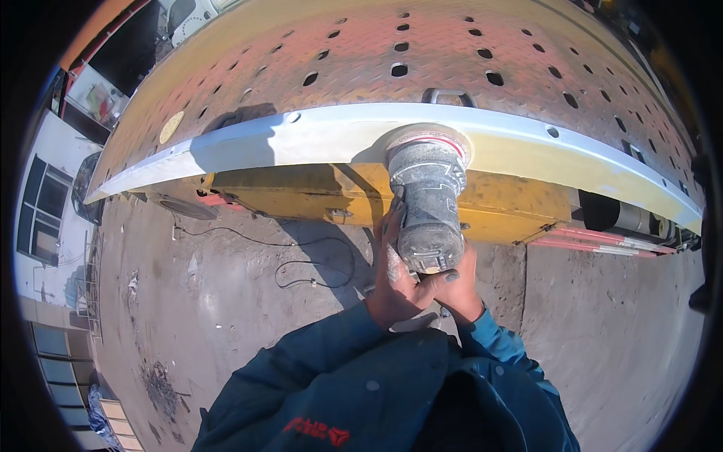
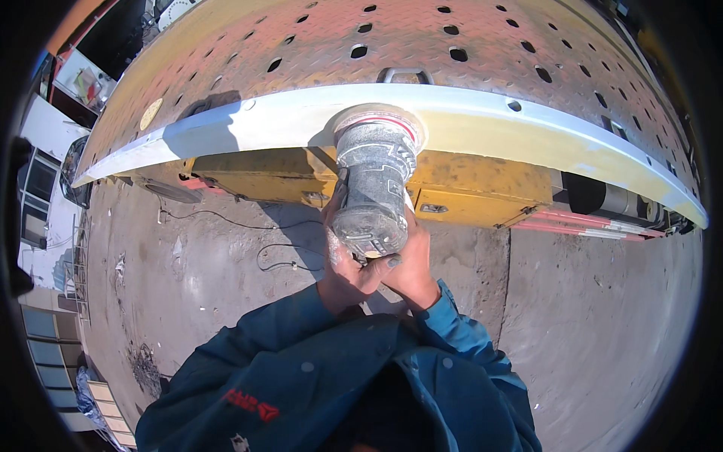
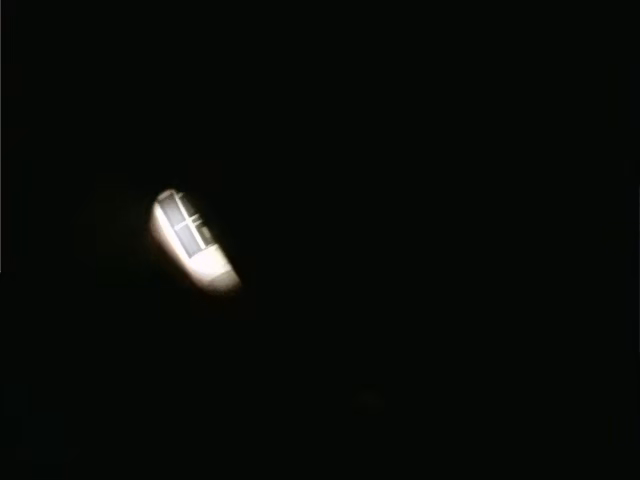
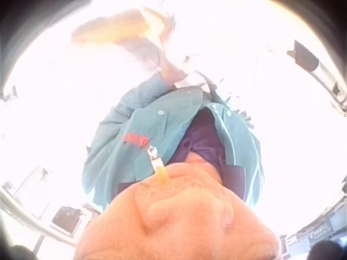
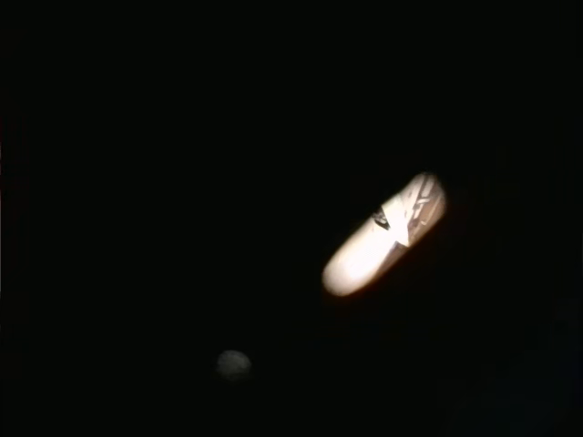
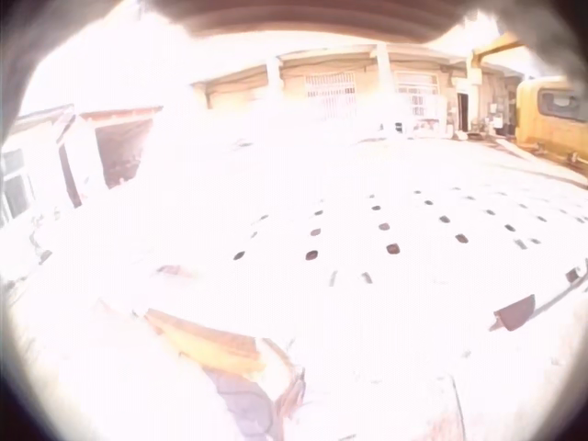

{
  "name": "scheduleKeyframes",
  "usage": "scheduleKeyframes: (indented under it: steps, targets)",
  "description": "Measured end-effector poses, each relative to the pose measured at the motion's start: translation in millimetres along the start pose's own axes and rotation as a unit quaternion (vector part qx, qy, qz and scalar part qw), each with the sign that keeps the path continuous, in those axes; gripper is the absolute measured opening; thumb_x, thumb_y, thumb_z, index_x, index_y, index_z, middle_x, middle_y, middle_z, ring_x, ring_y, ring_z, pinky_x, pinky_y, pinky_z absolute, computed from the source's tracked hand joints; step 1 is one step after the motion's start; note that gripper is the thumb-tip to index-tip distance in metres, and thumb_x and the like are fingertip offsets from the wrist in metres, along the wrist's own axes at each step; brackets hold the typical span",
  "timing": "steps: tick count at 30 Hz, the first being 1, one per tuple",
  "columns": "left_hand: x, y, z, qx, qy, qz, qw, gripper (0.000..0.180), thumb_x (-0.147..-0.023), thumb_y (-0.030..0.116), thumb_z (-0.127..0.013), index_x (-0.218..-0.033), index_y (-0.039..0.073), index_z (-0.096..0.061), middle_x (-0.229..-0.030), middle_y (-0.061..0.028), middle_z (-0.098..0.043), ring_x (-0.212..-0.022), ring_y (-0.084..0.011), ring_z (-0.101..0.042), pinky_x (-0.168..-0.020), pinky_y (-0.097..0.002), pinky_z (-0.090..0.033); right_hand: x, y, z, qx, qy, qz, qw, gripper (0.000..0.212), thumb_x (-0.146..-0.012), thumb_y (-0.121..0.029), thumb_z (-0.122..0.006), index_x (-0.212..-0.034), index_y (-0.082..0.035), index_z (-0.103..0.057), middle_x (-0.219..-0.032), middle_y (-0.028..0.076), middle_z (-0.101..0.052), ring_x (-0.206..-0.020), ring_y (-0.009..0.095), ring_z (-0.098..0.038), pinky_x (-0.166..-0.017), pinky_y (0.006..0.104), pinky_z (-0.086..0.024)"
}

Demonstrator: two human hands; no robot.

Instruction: The person uses an orbital sander to smooth the surface of a white car bumper resting on a yellow metal workbench. The person moves the sander along the length of the bumper, occasionally adjusting grip and position.

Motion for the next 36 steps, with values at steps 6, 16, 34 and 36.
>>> scheduleKeyframes:
  steps: [6, 16, 34, 36]
  targets:
    - [7.8, -19.9, 0.8, -0.022, -0.05, -0.015, 0.998, 0.124, -0.09, 0.04, -0.096, -0.174, -0.008, -0.018, -0.164, -0.0304, -0.039, -0.151, -0.0462, -0.046, -0.126, -0.0571, -0.04, 14.7, 26.4, -7.4, -0.045, -0.009, -0.049, 0.998, 0.045, -0.078, -0.025, -0.087, -0.119, -0.006, -0.08, -0.107, 0.021, -0.082, -0.097, 0.044, -0.081, -0.084, 0.0442, -0.064]
    - [-14.9, -12.1, 5.0, -0.037, -0.054, -0.062, 0.996, 0.129, -0.087, 0.041, -0.099, -0.172, -0.011, -0.018, -0.162, -0.0343, -0.04, -0.15, -0.0511, -0.043, -0.125, -0.0607, -0.039, 0.1, 5.4, -5.2, -0.086, 0.047, -0.045, 0.994, 0.04, -0.079, -0.021, -0.091, -0.114, -0.005, -0.083, -0.106, 0.016, -0.086, -0.095, 0.033, -0.085, -0.084, 0.0411, -0.065]
    - [18.9, -57.9, 29.2, 0.014, 0.019, -0.022, 0.999, 0.128, -0.086, 0.05, -0.099, -0.172, -0.006, -0.023, -0.163, -0.0286, -0.045, -0.149, -0.043, -0.051, -0.122, -0.0564, -0.045, -3.8, 21.1, -41.3, 0.016, -0.04, -0.029, 0.999, 0.07, -0.079, -0.028, -0.09, -0.139, 0.0, -0.07, -0.114, 0.024, -0.082, -0.104, 0.046, -0.082, -0.09, 0.0481, -0.065]
    - [31.9, -62.0, 34.7, 0.104, 0.008, 0.09, 0.99, 0.13, -0.085, 0.061, -0.097, -0.171, -0.004, -0.025, -0.16, -0.0247, -0.05, -0.147, -0.0365, -0.054, -0.122, -0.0531, -0.046, 0.1, 26.8, -54.6, 0.045, -0.033, 0.013, 0.998, 0.075, -0.076, -0.027, -0.092, -0.14, 0.002, -0.067, -0.113, 0.026, -0.081, -0.103, 0.047, -0.081, -0.09, 0.0499, -0.064]
Point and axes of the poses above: each hand's wrist, its own x-axis away from the middle knuckle, its own z-axis out of the back of the hand, y = z × x, the point moved 2 cm from there along -x, towards the middle knuckle
